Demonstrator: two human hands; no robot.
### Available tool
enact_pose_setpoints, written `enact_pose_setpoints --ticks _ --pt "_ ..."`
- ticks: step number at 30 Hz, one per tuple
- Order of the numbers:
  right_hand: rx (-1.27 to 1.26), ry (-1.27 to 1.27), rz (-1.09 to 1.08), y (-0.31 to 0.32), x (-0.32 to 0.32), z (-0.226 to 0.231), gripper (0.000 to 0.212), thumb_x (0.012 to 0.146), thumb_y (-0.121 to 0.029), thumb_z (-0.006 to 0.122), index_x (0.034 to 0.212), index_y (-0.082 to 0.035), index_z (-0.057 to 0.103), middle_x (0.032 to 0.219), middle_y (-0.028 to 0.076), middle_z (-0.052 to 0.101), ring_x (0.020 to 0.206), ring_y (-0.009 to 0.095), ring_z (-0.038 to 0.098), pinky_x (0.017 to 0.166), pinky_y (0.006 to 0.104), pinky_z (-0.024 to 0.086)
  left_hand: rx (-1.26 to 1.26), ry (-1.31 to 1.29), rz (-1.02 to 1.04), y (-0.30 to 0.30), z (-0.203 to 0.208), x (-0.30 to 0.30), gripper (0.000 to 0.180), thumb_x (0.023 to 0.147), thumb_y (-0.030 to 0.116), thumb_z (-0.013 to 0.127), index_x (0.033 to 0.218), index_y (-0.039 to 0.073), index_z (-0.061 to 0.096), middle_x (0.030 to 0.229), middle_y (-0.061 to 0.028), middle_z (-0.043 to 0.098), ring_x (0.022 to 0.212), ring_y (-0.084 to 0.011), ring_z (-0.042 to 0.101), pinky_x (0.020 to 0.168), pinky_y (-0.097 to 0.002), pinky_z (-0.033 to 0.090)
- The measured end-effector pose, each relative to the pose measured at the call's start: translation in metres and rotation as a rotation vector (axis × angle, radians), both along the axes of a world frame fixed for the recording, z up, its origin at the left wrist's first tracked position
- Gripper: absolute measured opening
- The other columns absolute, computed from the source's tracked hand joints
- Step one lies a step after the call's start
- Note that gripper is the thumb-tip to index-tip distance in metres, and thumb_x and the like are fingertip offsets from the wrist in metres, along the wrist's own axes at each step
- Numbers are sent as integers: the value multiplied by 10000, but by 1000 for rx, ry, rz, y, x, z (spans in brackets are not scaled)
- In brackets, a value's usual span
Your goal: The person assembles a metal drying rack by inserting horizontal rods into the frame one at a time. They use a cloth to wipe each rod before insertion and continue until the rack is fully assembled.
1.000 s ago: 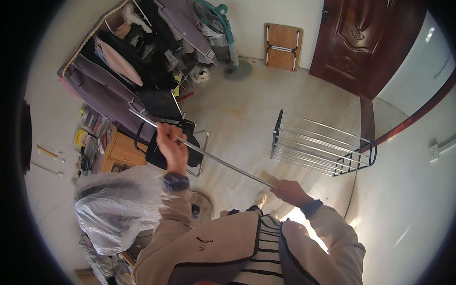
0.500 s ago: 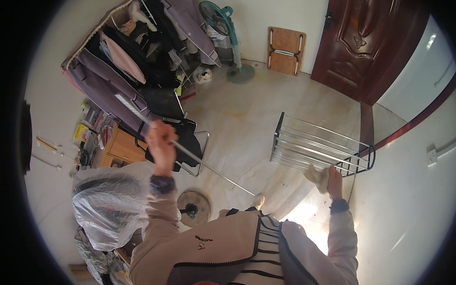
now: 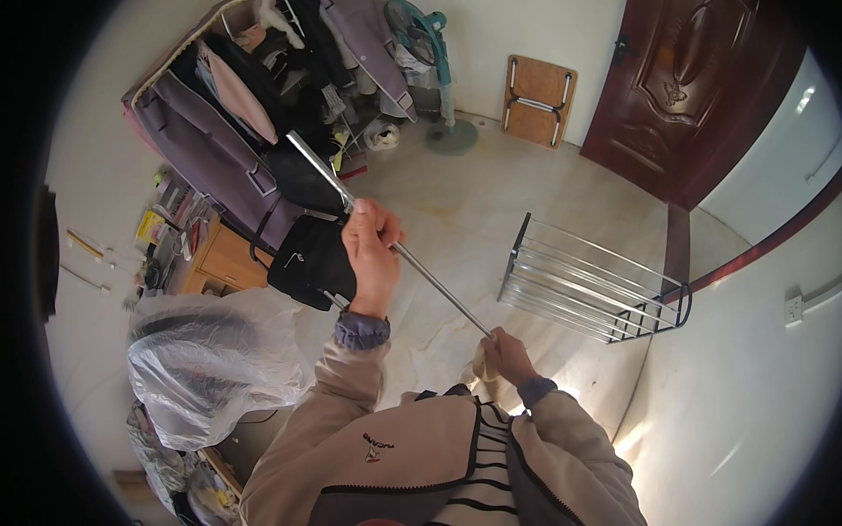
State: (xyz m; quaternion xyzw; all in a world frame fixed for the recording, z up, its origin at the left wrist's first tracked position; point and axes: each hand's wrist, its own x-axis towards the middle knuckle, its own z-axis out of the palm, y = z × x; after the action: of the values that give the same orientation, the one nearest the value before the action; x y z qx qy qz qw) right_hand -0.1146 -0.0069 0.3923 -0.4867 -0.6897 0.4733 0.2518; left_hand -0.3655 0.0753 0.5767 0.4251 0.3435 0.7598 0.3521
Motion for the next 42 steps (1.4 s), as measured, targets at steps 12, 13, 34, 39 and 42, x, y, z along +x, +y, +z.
enact_pose_setpoints --ticks 12,13,34,39,42 --pt "380 16 -433 60 -3 63 290 1037 -281 528 1008 -5 612 812 223 631 716 386 631 614 453 476 -16 654 156 -19 -57 76 213 1059 221 549 1091 18 605 960 -33 600 792 -117 532 732 -273 470" --pt "253 -19 -641 68 2 66 358 1053 -340 516 1003 -2 625 872 209 637 715 336 619 611 430 461 -58 649 123 -32 -65 68 189 998 152 624 1116 6 600 977 -77 604 868 -173 585 789 -335 494" --pt "1 1115 -1403 83 132 -1 592 1024 -572 488 1269 -37 546 1173 114 618 1032 278 656 816 449 589 -249 1184 -394 -127 -168 32 189 1002 247 633 1115 98 605 940 -116 672 782 -386 660 614 -461 522" --pt "-230 1160 -1313 53 65 -20 549 1033 -520 516 1215 -7 591 1084 90 631 984 229 640 830 385 547 -229 1128 -434 -105 -172 90 172 1004 220 627 1066 61 607 960 -161 662 792 -423 637 651 -472 517" --pt "-139 1100 -1342 55 82 -8 562 1023 -532 517 1209 -6 582 1076 95 635 967 235 653 820 382 558 -231 1064 -512 -101 -166 88 164 992 201 649 1043 47 629 947 -185 660 803 -428 634 666 -454 517"
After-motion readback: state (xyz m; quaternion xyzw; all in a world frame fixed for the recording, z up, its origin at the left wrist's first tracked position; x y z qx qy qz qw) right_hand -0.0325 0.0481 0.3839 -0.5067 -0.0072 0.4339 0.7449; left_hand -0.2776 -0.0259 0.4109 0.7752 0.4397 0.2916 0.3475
